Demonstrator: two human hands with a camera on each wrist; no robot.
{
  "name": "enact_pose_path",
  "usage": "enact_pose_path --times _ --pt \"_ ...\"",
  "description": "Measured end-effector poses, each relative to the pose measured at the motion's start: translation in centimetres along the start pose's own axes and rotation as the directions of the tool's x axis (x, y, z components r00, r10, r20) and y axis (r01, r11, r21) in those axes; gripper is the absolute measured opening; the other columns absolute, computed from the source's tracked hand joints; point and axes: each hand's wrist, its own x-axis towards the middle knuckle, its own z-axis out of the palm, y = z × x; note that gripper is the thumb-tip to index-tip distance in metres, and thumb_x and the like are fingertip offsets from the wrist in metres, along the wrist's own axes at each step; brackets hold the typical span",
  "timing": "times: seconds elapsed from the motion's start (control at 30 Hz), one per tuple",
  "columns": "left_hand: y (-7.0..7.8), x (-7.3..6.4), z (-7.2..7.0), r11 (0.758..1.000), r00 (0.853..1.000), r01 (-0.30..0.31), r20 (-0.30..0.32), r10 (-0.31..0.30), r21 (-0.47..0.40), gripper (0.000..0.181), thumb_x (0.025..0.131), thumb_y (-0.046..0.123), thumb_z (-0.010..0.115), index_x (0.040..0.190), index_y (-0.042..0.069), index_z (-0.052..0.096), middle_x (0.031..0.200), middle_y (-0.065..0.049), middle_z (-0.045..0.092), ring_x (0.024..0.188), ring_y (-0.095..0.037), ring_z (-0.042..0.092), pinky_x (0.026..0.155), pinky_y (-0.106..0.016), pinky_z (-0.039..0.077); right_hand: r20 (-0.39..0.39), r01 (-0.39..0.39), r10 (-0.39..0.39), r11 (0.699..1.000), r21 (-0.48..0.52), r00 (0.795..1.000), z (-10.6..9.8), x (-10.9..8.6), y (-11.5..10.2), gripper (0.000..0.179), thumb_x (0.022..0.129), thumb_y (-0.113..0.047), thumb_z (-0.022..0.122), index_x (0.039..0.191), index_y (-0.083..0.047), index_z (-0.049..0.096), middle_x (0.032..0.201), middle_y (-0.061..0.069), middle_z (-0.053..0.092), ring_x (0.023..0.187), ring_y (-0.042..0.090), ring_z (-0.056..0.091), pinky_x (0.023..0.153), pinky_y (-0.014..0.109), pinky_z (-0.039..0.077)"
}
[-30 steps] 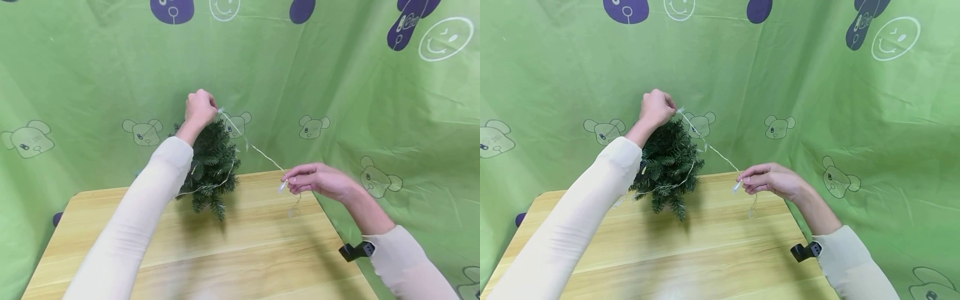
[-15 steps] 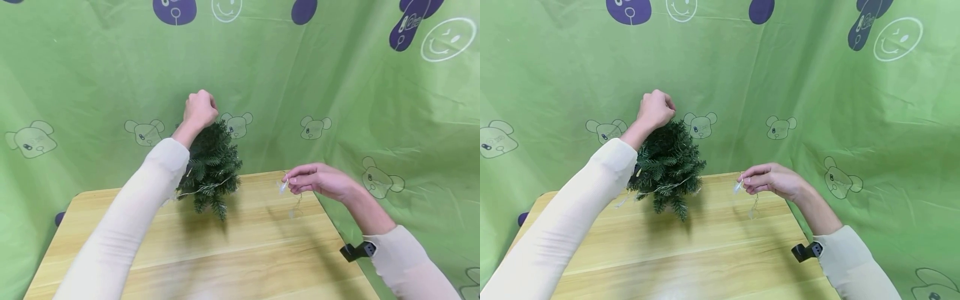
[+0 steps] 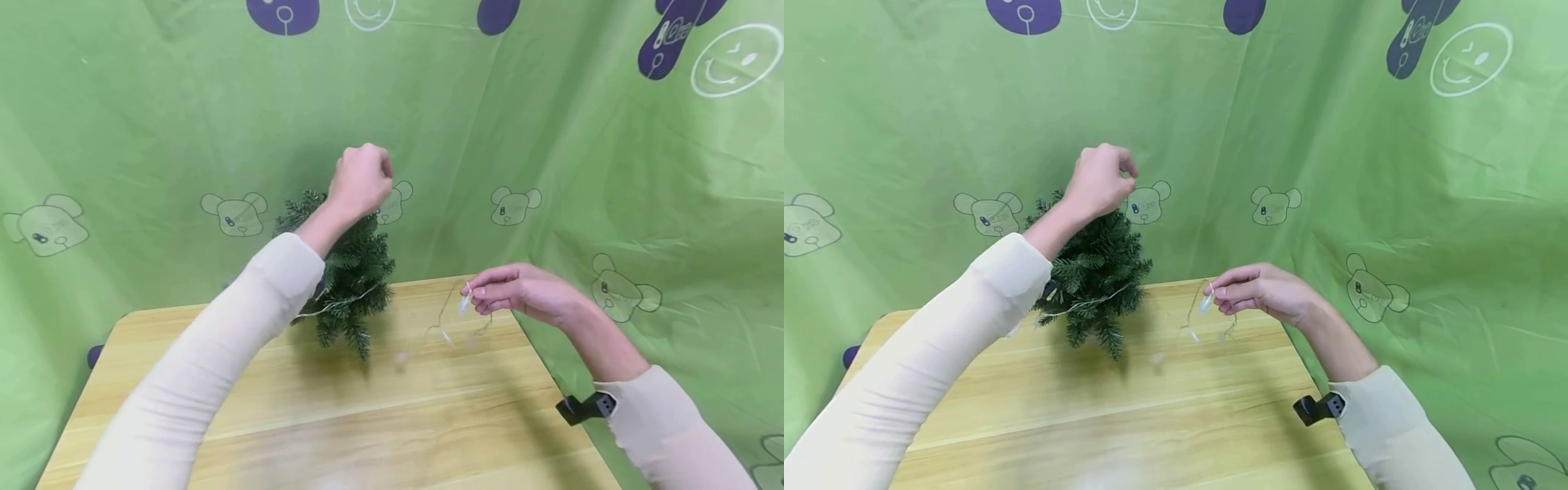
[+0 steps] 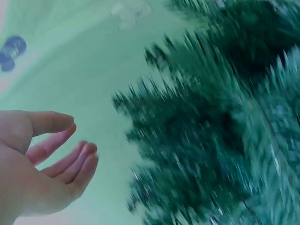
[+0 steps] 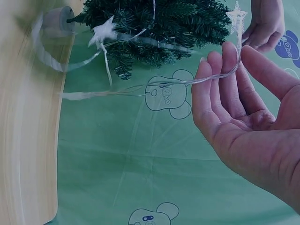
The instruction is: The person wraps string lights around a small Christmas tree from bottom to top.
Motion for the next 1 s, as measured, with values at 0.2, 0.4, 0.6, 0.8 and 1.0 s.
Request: enact_pose_path --times 0.2,0.4,0.6,0.8,1.0 --pt "1.6 -1.5 3.6 0.995 0.973 -0.101 0.206 0.101 -0.010 0.034 0.091 0.001 0.064 0.124 0.007 0.068 0.117 -0.011 0.073 0.073 -0.013 0.062 0.061 -0.019 0.052 -0.035 -0.015 0.014 0.999 -0.030 0.999 -0.2 -0.7 -0.6 0.031 0.097 -0.012 0.064 0.125 0.001 0.065 0.112 0.006 0.073 0.101 0.020 0.070 0.097 0.037 0.057" --pt "1.1 -3.4 9.0 0.995 0.865 -0.090 0.492 0.104 -0.052 0.047 0.088 -0.004 0.067 0.132 0.011 0.065 0.127 -0.009 0.069 0.072 -0.011 0.059 0.056 -0.017 0.050 -0.059 -0.005 0.003 0.999 -0.040 0.998 -0.3 -1.2 -1.1 0.032 0.098 -0.012 0.063 0.127 0.003 0.064 0.115 0.007 0.072 0.103 0.021 0.069 0.097 0.036 0.057" --pt "-0.6 -4.8 13.1 0.992 0.762 -0.120 0.636 0.119 -0.043 0.043 0.086 -0.001 0.070 0.126 0.013 0.070 0.107 -0.008 0.075 0.068 -0.012 0.065 0.059 -0.020 0.055 -0.050 -0.001 0.000 0.999 -0.036 0.999 0.0 -1.1 -1.2 0.030 0.099 -0.013 0.063 0.126 0.001 0.065 0.115 0.007 0.072 0.103 0.022 0.069 0.098 0.037 0.056" --pt "-1.1 -5.3 14.8 0.982 0.686 -0.156 0.703 0.187 -0.109 0.022 0.088 0.004 0.072 0.108 0.013 0.079 0.080 -0.004 0.076 0.065 -0.010 0.067 0.062 -0.022 0.059 -0.058 -0.004 0.002 0.999 -0.040 0.998 -0.1 -1.3 -1.2 0.028 0.098 -0.013 0.064 0.123 -0.001 0.067 0.114 0.006 0.072 0.103 0.023 0.069 0.098 0.037 0.056" --pt "-0.4 -5.2 14.9 0.976 0.664 -0.187 0.718 0.209 -0.111 0.007 0.093 0.012 0.072 0.090 0.011 0.079 0.088 -0.006 0.078 0.073 -0.015 0.074 0.064 -0.021 0.059 -0.053 -0.002 -0.001 0.999 -0.045 0.999 -0.2 -1.7 -1.2 0.031 0.099 -0.014 0.063 0.125 0.002 0.065 0.111 0.006 0.072 0.100 0.022 0.069 0.097 0.038 0.056"
